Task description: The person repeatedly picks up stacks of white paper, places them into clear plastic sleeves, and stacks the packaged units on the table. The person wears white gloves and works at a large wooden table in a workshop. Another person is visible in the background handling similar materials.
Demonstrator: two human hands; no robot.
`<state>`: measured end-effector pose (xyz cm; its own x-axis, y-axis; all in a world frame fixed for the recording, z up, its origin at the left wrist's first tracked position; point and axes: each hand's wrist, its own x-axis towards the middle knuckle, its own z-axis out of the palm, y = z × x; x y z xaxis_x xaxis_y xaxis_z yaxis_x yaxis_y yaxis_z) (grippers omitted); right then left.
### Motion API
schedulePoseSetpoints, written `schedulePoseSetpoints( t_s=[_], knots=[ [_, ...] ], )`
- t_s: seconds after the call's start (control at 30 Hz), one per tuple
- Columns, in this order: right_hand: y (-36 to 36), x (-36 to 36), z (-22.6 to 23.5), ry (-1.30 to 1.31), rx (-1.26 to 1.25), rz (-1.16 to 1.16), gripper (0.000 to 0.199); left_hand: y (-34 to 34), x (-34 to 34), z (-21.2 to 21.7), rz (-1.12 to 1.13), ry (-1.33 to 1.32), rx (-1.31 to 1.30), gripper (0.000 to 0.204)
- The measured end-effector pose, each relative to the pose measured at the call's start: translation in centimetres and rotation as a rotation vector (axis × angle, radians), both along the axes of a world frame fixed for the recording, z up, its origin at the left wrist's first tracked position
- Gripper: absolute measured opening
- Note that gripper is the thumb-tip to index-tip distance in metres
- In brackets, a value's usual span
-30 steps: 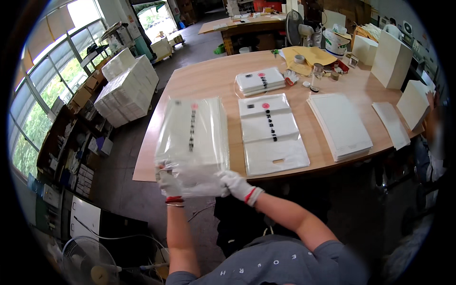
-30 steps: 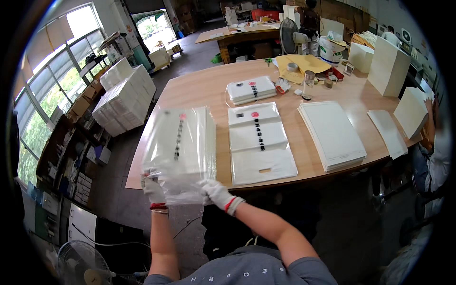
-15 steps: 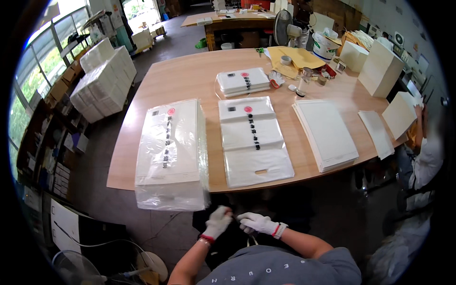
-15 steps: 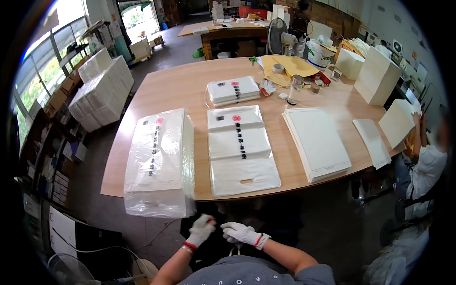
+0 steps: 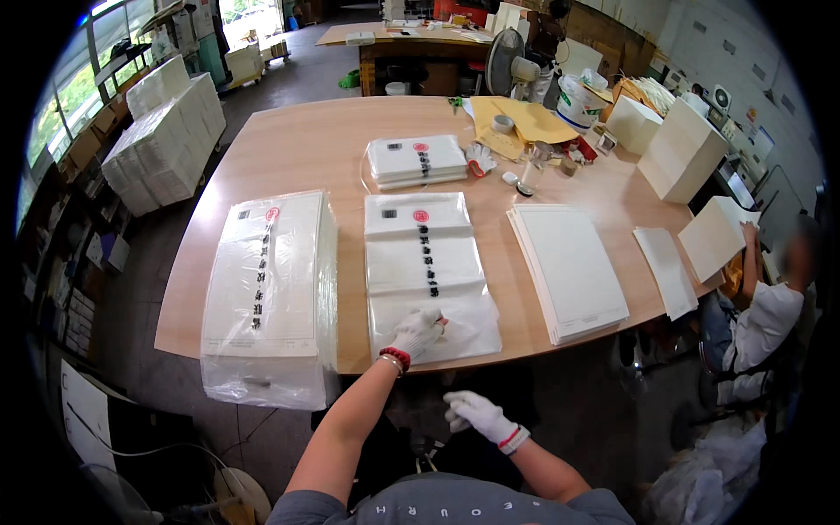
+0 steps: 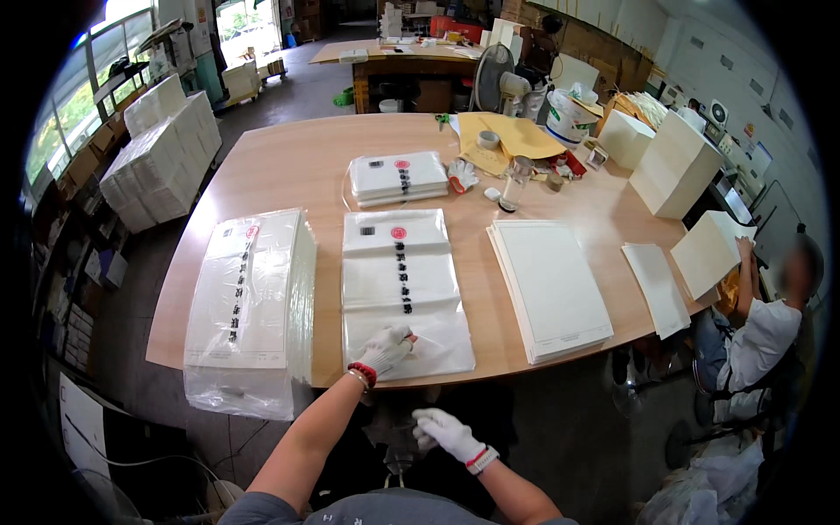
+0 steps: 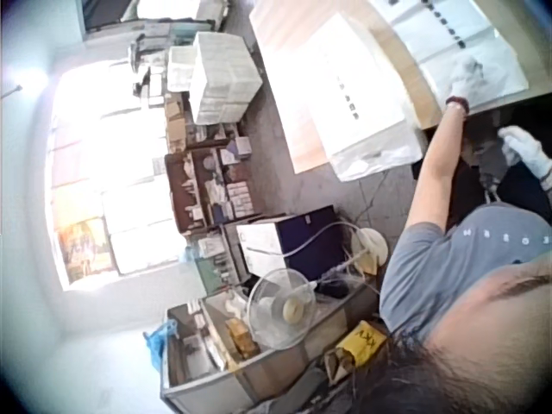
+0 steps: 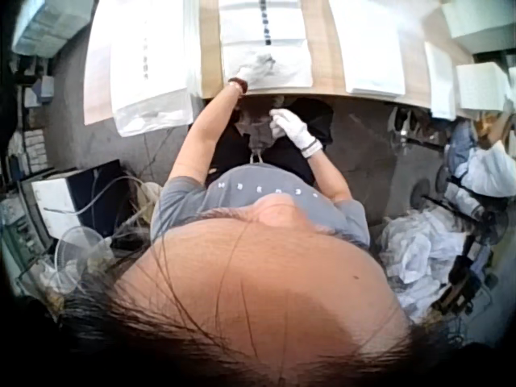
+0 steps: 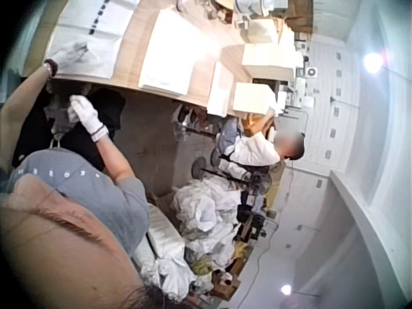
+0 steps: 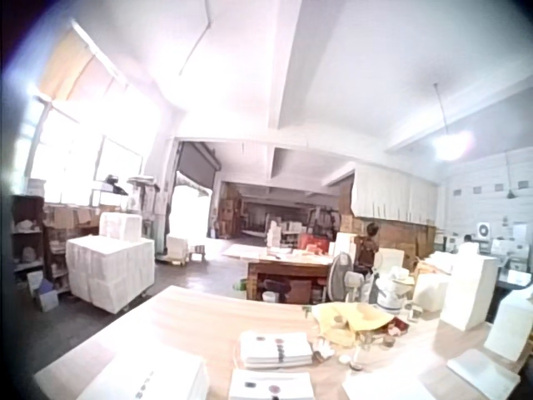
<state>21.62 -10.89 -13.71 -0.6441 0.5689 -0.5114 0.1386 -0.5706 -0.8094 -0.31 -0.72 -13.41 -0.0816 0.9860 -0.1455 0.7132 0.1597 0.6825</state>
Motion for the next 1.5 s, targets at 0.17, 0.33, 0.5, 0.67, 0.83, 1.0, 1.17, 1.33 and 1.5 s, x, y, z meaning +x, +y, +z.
schedulePoseSetpoints(
  t_s=[0.17, 0.33, 0.5, 0.67, 0.83, 1.0, 1.17, 1.33, 1.5],
  knots=[
    [8.4, -6.9, 1.8, 0.325, 0.008, -0.504, 0.033, 0.4, -0.2, 1.5, -0.080, -0.058, 0.208, 0.018],
    [10.1, -7.1, 0.8, 0.018, 0.172, -0.504, 0.031, 3.2, -3.9, 0.7, 0.306, -0.942, 0.143, 0.013],
    [7.6, -2.5, -0.2, -0.562, 1.265, -0.532, 0.024, 5.3, -3.5, 3.4, 0.275, -0.945, 0.032, 0.008],
    [10.7, -9.3, 5.5, 0.010, 1.382, -0.484, 0.027, 4.4, -0.9, 6.6, 0.131, -0.857, 0.018, 0.018],
    [12.6, -12.7, 2.9, -0.871, 1.294, 0.009, 0.029, 2.3, -0.5, 12.4, -0.023, -0.641, 0.219, 0.029],
    [9.8, -9.1, 2.4, -0.142, 0.899, -0.052, 0.023, -0.1, 0.1, 10.7, -0.044, -0.316, 0.280, 0.040],
    [9.5, 2.8, 5.2, -0.288, 1.245, -0.008, 0.029, -3.6, -0.1, 10.7, 0.011, 0.273, 0.739, 0.047],
    [15.0, 14.0, 2.6, -1.204, 1.330, -0.124, 0.068, -6.2, 1.1, 12.7, 0.046, 0.250, 0.923, 0.050],
    [16.5, 16.9, 2.9, -0.944, 1.319, -0.284, 0.053, -10.0, 4.0, 13.5, -0.035, 0.116, 0.917, 0.039]
  ],
)
